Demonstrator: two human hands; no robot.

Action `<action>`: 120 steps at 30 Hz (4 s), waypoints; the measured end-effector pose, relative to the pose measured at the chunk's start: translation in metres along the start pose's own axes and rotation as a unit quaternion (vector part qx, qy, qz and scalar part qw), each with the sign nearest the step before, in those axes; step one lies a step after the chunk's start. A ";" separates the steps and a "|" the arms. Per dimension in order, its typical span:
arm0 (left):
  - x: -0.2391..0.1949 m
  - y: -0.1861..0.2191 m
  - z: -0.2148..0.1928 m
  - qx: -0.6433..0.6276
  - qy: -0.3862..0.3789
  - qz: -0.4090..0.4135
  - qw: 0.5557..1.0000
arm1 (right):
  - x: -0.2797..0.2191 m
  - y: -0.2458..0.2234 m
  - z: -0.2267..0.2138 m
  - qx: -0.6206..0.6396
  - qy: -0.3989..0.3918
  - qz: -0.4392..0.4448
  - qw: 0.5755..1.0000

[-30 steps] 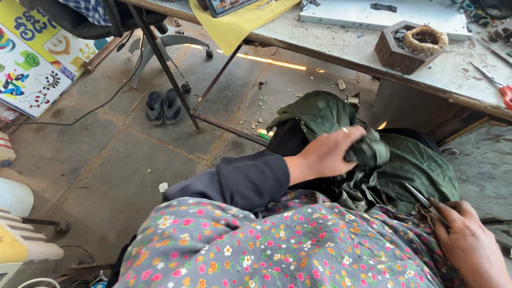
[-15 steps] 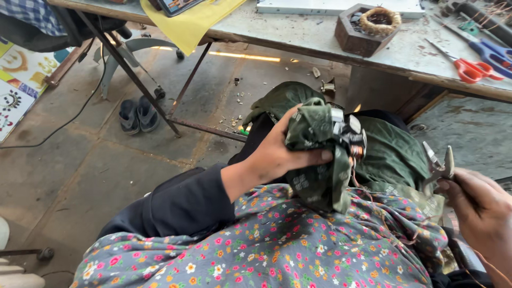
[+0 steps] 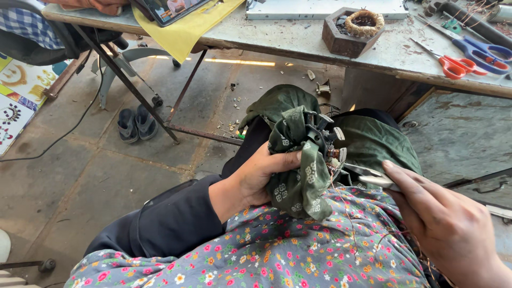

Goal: The person uses pliers to pull and twist copper wire coils from a small motor-like component held in a green cloth. The person repeatedly adjusts the component and uses the pliers to extract wire, with small debris visible on the floor.

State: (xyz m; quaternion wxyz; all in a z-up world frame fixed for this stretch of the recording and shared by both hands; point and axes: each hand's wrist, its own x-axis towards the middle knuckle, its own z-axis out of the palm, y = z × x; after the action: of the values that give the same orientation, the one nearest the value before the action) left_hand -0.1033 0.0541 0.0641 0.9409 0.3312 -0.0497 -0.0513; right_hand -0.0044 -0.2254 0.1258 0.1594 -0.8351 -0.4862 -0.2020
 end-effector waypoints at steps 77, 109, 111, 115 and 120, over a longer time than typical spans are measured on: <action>0.002 -0.021 0.014 -0.022 0.087 -0.088 0.992 | -0.046 0.034 0.009 0.243 -0.250 0.035 0.936; -0.003 -0.021 0.006 -0.103 0.095 -0.156 0.978 | -0.033 0.012 0.010 0.277 -0.215 0.031 0.936; -0.003 -0.020 0.008 -0.100 0.084 -0.155 0.979 | -0.036 0.015 0.009 0.276 -0.230 0.046 0.932; -0.006 -0.018 0.013 0.007 0.061 -0.051 0.997 | -0.040 0.013 0.003 0.165 -0.215 0.063 0.960; -0.010 -0.008 0.019 0.366 0.020 0.119 0.923 | -0.027 0.007 0.001 0.046 -0.158 0.061 0.985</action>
State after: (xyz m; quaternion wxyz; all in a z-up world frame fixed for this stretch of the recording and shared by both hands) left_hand -0.1157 0.0371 0.0728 0.7542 0.6449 -0.0856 0.0894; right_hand -0.0104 -0.2482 0.1114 0.1313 -0.8760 -0.4627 -0.0350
